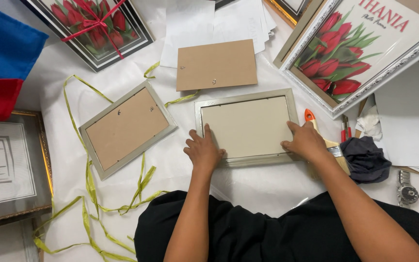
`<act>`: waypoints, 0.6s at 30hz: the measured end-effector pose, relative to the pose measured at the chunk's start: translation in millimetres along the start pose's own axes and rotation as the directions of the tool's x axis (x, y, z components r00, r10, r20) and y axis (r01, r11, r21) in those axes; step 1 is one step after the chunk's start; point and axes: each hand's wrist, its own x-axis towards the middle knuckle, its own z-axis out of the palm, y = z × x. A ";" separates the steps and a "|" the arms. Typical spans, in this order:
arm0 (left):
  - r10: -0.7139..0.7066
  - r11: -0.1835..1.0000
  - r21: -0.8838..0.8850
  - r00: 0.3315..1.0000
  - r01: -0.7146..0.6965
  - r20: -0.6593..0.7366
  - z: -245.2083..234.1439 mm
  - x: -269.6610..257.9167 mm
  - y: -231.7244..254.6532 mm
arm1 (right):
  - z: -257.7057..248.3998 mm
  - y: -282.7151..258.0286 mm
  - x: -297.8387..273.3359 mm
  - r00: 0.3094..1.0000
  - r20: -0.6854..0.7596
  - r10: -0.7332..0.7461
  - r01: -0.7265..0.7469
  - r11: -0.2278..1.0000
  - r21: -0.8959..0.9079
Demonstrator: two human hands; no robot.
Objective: Framing artwork by cleaning the glass, inserting the print, and securing the backboard.
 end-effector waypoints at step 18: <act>0.514 0.620 0.284 0.653 -0.731 0.556 133.4 -95.0 50.6 | -10.0 -3.6 -6.2 0.997 0.071 -0.035 0.046 0.986 -0.158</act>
